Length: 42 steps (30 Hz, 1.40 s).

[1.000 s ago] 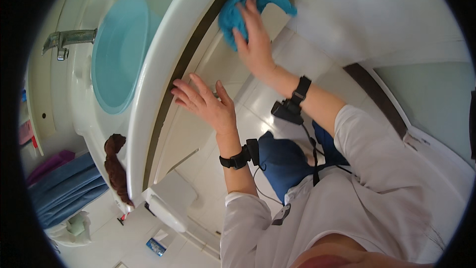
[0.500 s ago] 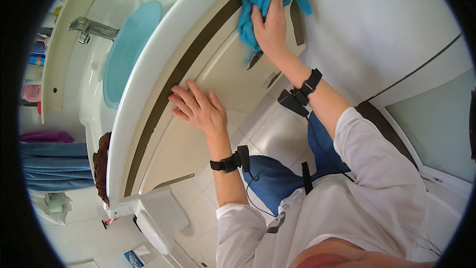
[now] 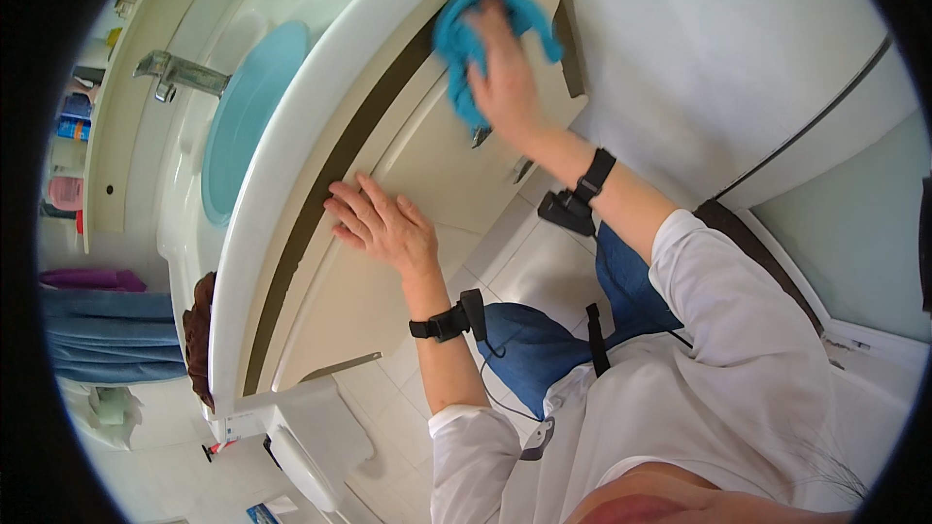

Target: The person wipes the bathroom walls, water heater, shower rail, and vanity cabinet using a blue cloth. They move from the shower area to the sink cabinet, wiping surfaces and handles in sequence.

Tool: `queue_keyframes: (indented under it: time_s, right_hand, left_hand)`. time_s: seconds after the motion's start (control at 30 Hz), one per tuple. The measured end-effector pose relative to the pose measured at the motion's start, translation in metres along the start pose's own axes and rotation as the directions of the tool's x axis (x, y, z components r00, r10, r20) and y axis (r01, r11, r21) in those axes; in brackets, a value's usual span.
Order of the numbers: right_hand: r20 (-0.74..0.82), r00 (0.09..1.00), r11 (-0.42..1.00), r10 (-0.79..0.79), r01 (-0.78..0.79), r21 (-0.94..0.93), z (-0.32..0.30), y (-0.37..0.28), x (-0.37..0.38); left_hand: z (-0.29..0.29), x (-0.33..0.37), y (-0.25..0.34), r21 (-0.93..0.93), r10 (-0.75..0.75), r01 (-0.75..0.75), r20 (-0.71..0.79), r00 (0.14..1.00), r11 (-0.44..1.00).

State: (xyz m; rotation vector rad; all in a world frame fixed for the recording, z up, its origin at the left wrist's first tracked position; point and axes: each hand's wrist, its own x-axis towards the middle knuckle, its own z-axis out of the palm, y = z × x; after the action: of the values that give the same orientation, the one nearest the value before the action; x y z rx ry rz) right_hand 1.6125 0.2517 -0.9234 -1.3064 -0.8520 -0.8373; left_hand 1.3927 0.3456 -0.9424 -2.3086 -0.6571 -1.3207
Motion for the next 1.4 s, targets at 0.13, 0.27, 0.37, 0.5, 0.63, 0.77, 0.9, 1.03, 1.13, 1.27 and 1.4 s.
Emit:
queue_keyframes:
  time_s: [0.13, 0.27, 0.37, 0.5, 0.63, 0.77, 0.9, 1.03, 1.13, 1.27, 1.4]
  right_hand:
    - [-0.11, 0.992, 0.997, 0.062, -0.057, 0.051, 0.002, 0.006, 0.029]
    - [-0.007, 0.998, 0.988, 0.067, -0.066, 0.142, 0.015, -0.03, 0.005]
    - [0.177, 0.952, 0.954, -0.249, 0.209, 0.215, 0.018, -0.062, -0.029]
    - [0.36, 0.865, 0.937, -0.35, 0.316, 0.152, 0.01, -0.056, -0.027]
    - [0.13, 0.984, 0.992, -0.125, 0.123, 0.024, 0.002, -0.016, 0.015]
    - [-0.011, 0.997, 0.997, 0.079, -0.079, 0.018, -0.007, 0.001, 0.018]
    - [0.044, 0.992, 0.99, 0.118, -0.121, 0.068, -0.007, -0.021, -0.021]
    - [0.18, 0.983, 0.992, 0.04, -0.061, 0.108, -0.004, -0.071, -0.069]
    - [0.271, 0.959, 0.992, -0.085, 0.056, 0.114, -0.003, -0.085, -0.085]
    - [0.407, 0.896, 0.984, -0.175, 0.177, 0.033, -0.015, -0.053, -0.07]
    - [0.125, 0.987, 0.986, -0.103, 0.118, -0.117, -0.026, -0.001, -0.037]
  left_hand:
    - [0.001, -0.002, 0.0, 0.0, -0.013, 0.013, -0.001, 1.0, 1.0]
    - [0.003, -0.004, -0.001, -0.015, -0.009, 0.009, -0.018, 1.0, 1.0]
    - [0.003, -0.003, 0.0, -0.101, -0.02, 0.013, -0.064, 0.998, 0.995]
    - [0.0, -0.001, 0.002, -0.076, -0.011, 0.006, -0.06, 0.998, 0.997]
    - [-0.003, -0.002, 0.003, -0.087, -0.025, 0.023, -0.024, 0.999, 0.996]
    - [-0.004, -0.004, 0.002, -0.128, -0.025, 0.021, -0.031, 0.999, 0.992]
    - [-0.001, -0.005, 0.001, -0.136, -0.018, 0.011, -0.054, 0.998, 0.991]
    - [-0.002, -0.004, 0.001, -0.159, -0.015, 0.004, -0.067, 0.998, 0.987]
    - [-0.002, -0.004, 0.002, -0.153, 0.001, -0.014, -0.09, 0.996, 0.988]
    - [-0.003, -0.004, 0.003, -0.132, -0.022, 0.013, -0.063, 0.998, 0.991]
    - [-0.003, -0.004, 0.003, -0.114, -0.015, 0.007, -0.068, 0.998, 0.993]
